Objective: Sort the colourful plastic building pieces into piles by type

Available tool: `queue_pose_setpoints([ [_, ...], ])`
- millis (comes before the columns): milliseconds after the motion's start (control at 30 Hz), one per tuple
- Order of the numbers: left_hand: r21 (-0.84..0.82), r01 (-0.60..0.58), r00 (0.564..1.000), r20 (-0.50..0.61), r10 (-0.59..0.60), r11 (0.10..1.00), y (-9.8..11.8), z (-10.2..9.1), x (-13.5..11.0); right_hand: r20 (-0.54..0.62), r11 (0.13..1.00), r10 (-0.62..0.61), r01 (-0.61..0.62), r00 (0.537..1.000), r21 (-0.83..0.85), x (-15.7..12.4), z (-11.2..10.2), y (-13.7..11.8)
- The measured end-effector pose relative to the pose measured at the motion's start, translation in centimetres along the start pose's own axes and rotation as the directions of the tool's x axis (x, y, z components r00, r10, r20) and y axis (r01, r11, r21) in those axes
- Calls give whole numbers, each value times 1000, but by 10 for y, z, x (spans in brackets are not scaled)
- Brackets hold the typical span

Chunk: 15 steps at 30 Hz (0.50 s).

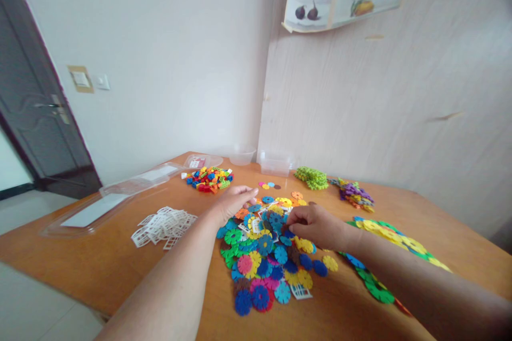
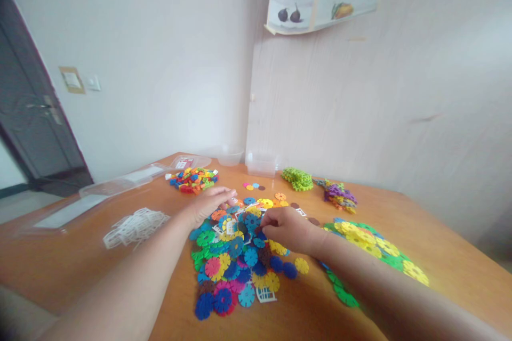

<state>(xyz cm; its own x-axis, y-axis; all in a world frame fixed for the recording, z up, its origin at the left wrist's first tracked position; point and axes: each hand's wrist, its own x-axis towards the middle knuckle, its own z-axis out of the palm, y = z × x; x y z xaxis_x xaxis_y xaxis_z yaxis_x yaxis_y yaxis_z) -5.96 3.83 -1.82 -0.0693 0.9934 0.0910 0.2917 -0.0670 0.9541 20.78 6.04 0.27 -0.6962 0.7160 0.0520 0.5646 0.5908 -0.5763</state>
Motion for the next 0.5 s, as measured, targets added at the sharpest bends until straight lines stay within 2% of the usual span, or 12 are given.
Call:
queue_pose_setpoints([
  [200,-44,7,999,-34,-8,999,-4,1,2,12,977,172,-172,985,127,3,-2,-8],
  [400,-115,37,995,-90,-47,993,-3,1,2,-51,878,246,-200,968,435,27,-4,0],
  [500,-151,50,992,-107,-67,987,-3,1,3,-97,863,295,-221,951,455,49,-9,6],
])
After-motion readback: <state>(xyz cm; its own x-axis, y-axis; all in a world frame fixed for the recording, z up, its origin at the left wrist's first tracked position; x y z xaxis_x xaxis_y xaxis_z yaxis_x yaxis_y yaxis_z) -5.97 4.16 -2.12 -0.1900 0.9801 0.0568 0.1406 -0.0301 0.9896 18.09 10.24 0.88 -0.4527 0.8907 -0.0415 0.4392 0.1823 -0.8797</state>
